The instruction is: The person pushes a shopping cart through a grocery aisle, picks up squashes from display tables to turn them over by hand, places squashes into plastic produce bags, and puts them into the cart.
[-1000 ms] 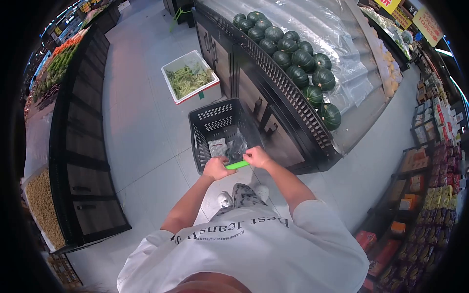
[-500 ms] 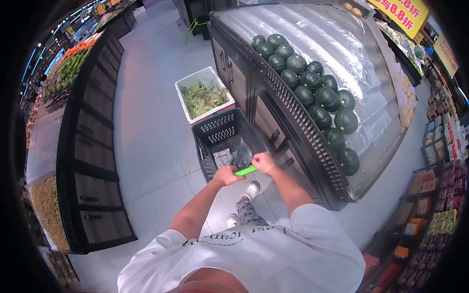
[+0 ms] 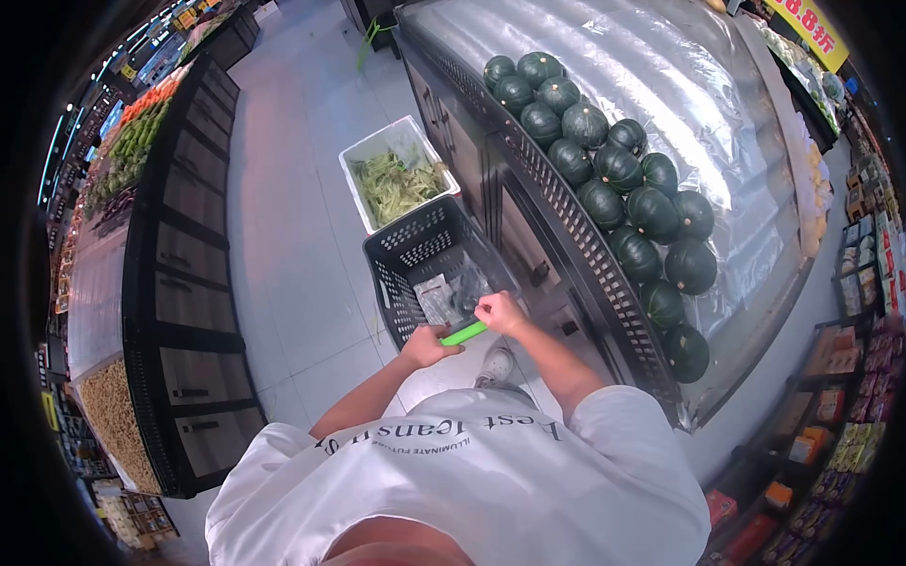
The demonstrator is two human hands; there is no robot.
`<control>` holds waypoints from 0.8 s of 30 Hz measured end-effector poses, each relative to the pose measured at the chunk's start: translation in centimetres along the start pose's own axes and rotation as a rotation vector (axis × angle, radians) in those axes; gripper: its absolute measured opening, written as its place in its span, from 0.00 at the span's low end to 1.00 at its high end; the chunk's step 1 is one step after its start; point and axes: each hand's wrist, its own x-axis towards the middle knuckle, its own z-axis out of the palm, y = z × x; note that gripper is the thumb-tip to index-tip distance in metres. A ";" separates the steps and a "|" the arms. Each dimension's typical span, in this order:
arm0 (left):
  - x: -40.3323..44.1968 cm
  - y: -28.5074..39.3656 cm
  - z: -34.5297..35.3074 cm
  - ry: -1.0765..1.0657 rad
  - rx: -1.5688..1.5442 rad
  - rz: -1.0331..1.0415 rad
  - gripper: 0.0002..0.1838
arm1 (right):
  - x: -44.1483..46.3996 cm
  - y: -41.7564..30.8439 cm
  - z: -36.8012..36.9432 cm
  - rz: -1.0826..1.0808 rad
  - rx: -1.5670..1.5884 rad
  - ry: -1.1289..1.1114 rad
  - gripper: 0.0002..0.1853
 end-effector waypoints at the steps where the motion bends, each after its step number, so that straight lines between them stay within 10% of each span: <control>1: 0.0 -0.2 -0.1 0.008 -0.010 0.012 0.31 | 0.1 -0.2 0.1 -0.005 -0.002 0.002 0.10; 24: 3.2 -2.0 -4.1 0.154 -0.045 -0.009 0.26 | 5.9 -1.0 0.8 0.013 0.023 0.062 0.10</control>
